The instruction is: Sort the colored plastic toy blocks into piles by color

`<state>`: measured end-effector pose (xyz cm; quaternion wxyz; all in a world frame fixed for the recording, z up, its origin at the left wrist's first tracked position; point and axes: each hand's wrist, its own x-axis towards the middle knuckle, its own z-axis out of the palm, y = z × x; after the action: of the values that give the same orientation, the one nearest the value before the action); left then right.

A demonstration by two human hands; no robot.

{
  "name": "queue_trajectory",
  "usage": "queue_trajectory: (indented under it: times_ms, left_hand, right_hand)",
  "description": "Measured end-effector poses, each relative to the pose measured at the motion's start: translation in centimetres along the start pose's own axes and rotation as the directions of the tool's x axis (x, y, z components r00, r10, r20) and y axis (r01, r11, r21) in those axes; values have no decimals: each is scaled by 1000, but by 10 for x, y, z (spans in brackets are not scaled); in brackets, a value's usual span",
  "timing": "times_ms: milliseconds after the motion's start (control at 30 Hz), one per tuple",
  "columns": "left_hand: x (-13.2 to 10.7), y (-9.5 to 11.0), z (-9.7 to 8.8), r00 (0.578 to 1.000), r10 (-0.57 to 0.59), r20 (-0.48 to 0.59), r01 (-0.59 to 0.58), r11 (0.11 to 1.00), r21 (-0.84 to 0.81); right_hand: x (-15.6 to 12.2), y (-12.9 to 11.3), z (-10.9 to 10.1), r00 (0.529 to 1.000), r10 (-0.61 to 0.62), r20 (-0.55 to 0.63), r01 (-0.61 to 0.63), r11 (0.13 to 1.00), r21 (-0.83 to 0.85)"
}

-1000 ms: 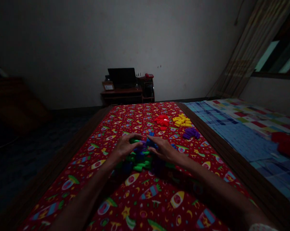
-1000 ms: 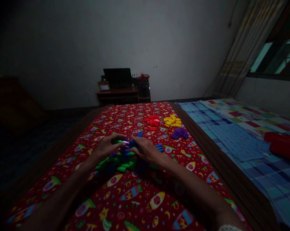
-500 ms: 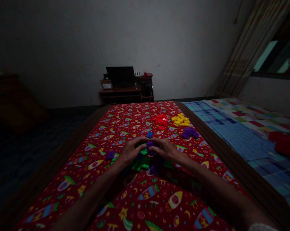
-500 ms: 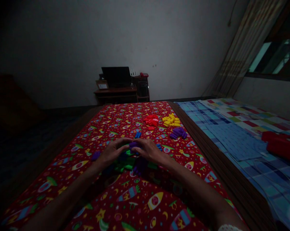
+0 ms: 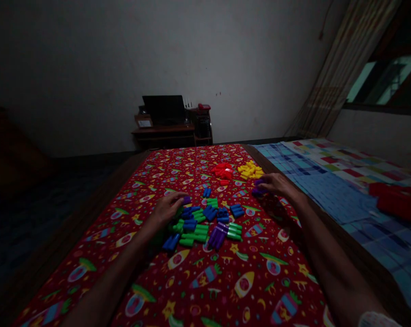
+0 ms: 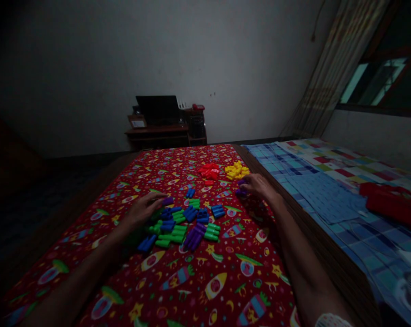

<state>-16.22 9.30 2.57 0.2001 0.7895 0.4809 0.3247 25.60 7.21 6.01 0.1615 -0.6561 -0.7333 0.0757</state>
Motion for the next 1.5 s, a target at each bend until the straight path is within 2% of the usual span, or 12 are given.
queue_trajectory:
  times_ms: [100, 167, 367, 533, 700, 800, 900, 1000, 1100, 1200, 1333, 1500]
  left_hand:
    - [8, -16, -1, 999, -18, -31, 21, 997, 72]
    - [15, -26, 2, 999, -33, -28, 35, 996, 86]
    - [33, -42, 16, 980, -131, 148, 136, 990, -28]
    - [35, -41, 16, 974, -199, 109, 204, 978, -33]
    - [27, 5, 20, 997, -74, -31, 72, 995, -63]
    - [13, 49, 28, 996, 88, 23, -84, 987, -140]
    - [1, 77, 30, 972, 209, 105, -190, 968, -166]
    - [0, 72, 16, 973, 185, 136, -178, 982, -59]
    - [0, 39, -10, 992, 48, 115, -65, 987, 148]
    - [-6, 0, -28, 984, -103, 147, 53, 950, 306]
    - [-16, -30, -23, 962, -170, 214, 108, 956, 273]
    - [-14, -35, -11, 972, -183, 147, 156, 971, 179]
  right_hand:
    - [-1, 20, -2, 981, 8, 193, -17, 999, 45]
    - [-1, 26, 1, 976, 24, 216, -32, 999, 31]
    - [-2, 27, 8, 998, 6, -62, -13, 994, -109]
    - [-4, -3, 3, 965, -43, -257, 33, 998, -46]
    - [-15, -78, 35, 927, -315, -203, 360, 901, 243]
    - [-26, -119, 59, 867, -450, -213, 498, 786, 366]
    - [-31, -134, 68, 838, -497, -227, 546, 756, 362]
    - [-23, -116, 57, 866, -428, -257, 490, 826, 278]
    - [-8, -75, 35, 895, -270, -355, 349, 920, 181]
    - [0, -30, 19, 904, -62, -423, 104, 991, 78]
    - [-3, 5, 17, 935, 163, -316, -196, 978, -75]
    - [-9, 11, 15, 961, 163, -223, -181, 981, -65]
